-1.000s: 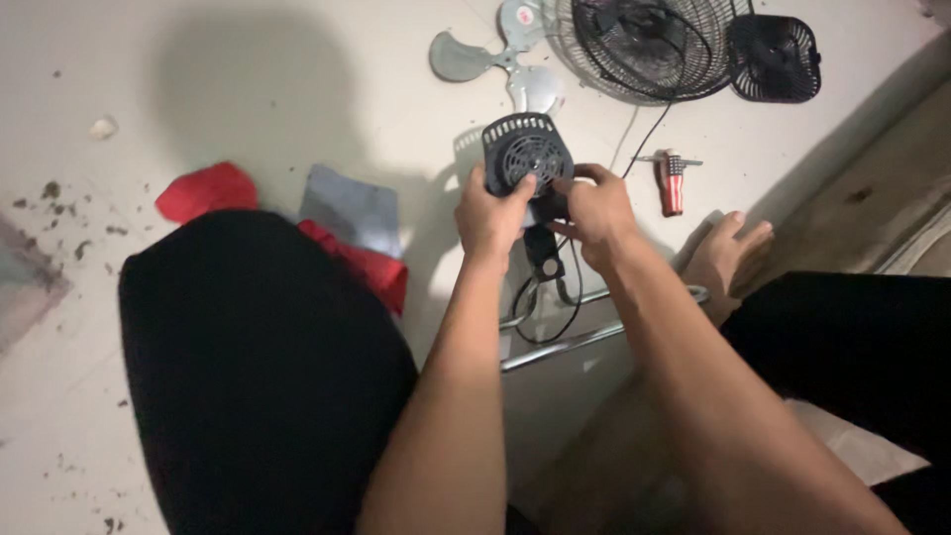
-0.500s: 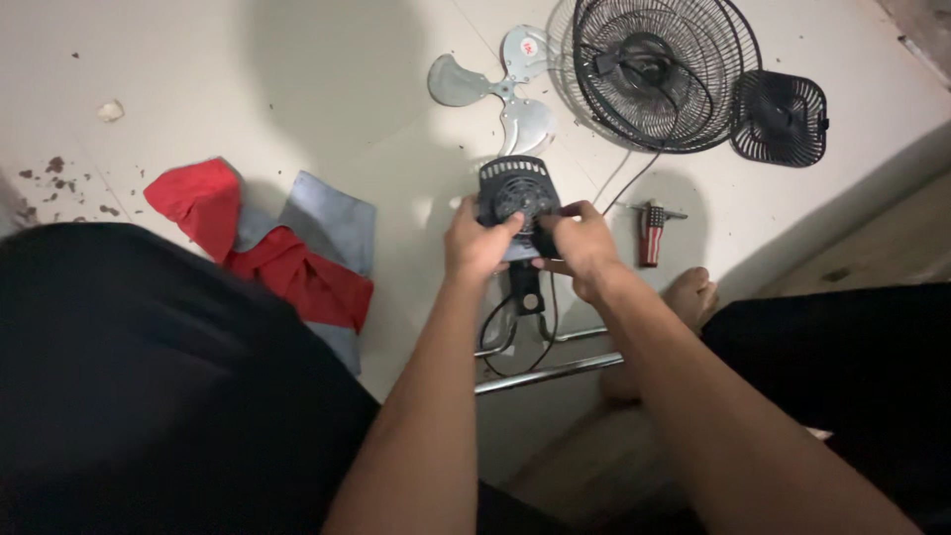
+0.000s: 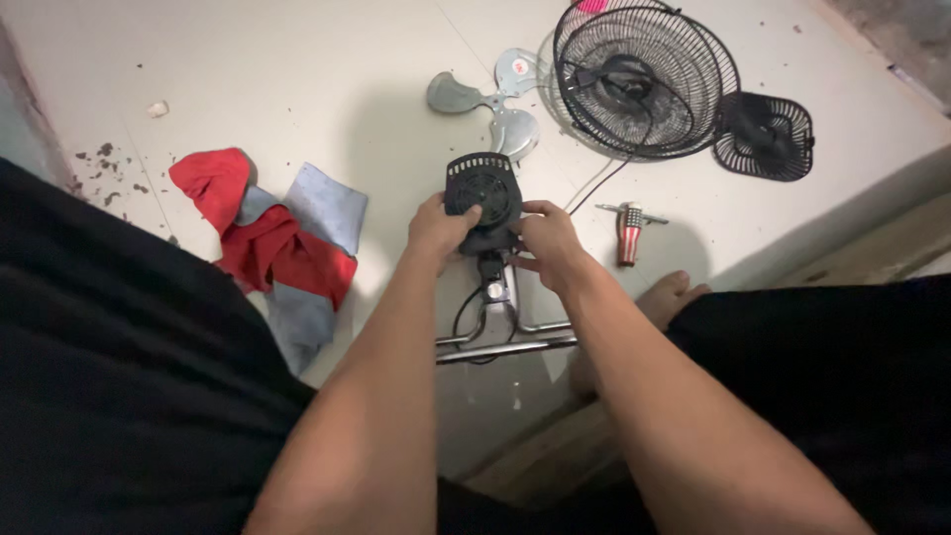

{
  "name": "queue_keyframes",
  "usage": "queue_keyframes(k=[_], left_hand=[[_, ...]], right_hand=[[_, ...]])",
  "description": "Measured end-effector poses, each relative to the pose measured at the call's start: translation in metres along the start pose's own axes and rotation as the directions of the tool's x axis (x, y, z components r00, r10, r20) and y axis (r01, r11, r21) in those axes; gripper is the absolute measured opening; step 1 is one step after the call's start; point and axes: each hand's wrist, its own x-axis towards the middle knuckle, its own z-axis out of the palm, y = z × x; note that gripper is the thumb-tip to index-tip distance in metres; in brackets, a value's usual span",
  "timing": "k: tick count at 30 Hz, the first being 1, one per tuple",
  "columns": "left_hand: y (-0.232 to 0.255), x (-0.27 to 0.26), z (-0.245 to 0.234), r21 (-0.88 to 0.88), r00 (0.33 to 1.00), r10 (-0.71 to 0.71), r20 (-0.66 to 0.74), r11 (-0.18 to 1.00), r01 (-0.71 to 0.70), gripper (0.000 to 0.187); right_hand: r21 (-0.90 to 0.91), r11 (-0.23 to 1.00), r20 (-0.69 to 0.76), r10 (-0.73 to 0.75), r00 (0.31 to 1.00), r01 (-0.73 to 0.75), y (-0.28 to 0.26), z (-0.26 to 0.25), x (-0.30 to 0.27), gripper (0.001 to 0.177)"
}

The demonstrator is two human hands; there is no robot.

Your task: The person wipes the fan motor housing with a cloth, then attaches the front wire cage to the fan stand. They use a screwdriver to tighten the central screw securing the cage. The person then adjusts the cage alignment and continues tightening the screw.

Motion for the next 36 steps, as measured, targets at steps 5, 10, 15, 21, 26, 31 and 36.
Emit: queue_keyframes(k=[5,10,15,21,26,31,36], left_hand=[[-0.015,0.011,0.001,0.234,0.987,0.115,-0.112,0.968,-0.086,0.051],[-0.013,0.024,0.003,0.293,0.990,0.074,-0.116,0.955,-0.037,0.056],[-0.023,0.039,0.009,0.425,0.962,0.235,-0.141,0.892,-0.155,0.064],[-0.039,0.051,0.012,0.412,0.945,0.281,-0.169,0.891,-0.191,0.066],[-0.038,0.042,0.010,0.361,0.955,0.231,-0.185,0.920,-0.153,0.066],[-0.027,0.028,0.004,0.240,0.979,0.172,-0.107,0.960,-0.142,0.064],[-0.021,0.036,-0.009,0.058,0.991,0.125,0.054,0.990,-0.128,0.073]], right_hand=[[0.008,1.000,-0.031,0.002,1.000,-0.001,0.005,0.008,0.009,0.042],[0.097,0.995,-0.087,-0.021,0.996,0.029,0.006,0.023,0.009,0.038],[0.153,0.987,-0.113,-0.038,0.993,0.055,0.006,0.028,0.006,0.041],[0.079,0.996,-0.162,-0.028,0.986,0.041,0.001,0.028,-0.004,0.039],[0.031,0.999,-0.130,0.026,0.991,-0.023,-0.002,0.025,-0.005,0.034],[0.045,0.997,-0.133,0.074,0.988,-0.068,-0.004,0.011,0.005,0.031],[0.094,0.994,-0.171,0.068,0.983,-0.052,0.000,-0.003,0.027,0.031]])
